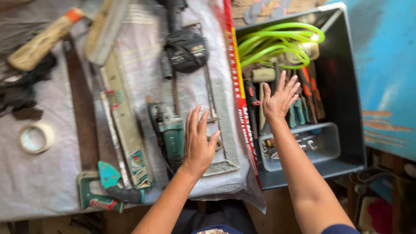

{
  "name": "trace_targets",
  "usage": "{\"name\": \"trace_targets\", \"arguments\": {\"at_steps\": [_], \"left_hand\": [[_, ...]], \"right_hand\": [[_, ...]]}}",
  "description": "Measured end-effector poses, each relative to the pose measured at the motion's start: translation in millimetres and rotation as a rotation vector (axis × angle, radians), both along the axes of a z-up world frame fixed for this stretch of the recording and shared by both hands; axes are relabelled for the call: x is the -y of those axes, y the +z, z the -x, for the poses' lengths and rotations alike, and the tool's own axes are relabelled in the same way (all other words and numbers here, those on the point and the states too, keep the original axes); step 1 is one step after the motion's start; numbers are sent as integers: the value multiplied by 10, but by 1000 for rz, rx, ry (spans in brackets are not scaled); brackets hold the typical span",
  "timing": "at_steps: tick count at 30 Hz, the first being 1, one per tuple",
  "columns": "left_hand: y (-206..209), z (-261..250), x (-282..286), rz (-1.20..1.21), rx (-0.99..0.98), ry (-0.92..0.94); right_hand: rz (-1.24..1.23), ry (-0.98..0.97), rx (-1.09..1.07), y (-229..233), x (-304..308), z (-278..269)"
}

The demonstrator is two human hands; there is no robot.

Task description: The person takes hand tools and power tools out of a gray toolbox and lays them on a cloth-covered workbench, then places them back into the toolbox compartments, arranging pliers, hammers, a tape roll, a hacksaw and other items inside the tray.

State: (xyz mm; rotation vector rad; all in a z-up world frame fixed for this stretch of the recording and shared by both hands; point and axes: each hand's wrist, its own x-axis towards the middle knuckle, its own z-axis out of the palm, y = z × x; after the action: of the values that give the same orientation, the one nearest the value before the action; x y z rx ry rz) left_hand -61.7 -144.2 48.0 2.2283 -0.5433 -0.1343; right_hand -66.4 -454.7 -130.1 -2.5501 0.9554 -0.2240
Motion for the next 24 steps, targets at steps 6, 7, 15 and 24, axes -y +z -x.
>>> {"name": "trace_targets", "arguments": {"at_steps": [6, 7, 15, 24], "left_hand": [[-58, -343, -147, -223, 73, 45], [-68, -390, -193, -239, 66, 61], [-70, -640, -703, -334, 78, 121], [-11, -744, -1520, -341, 102, 232]], "right_hand": [[-8, 219, 124, 600, -662, -302], [5, 252, 115, 681, -805, -335], [20, 387, 92, 1167, -1696, -411], [-5, 477, 75, 1371, -2610, -581]]}}
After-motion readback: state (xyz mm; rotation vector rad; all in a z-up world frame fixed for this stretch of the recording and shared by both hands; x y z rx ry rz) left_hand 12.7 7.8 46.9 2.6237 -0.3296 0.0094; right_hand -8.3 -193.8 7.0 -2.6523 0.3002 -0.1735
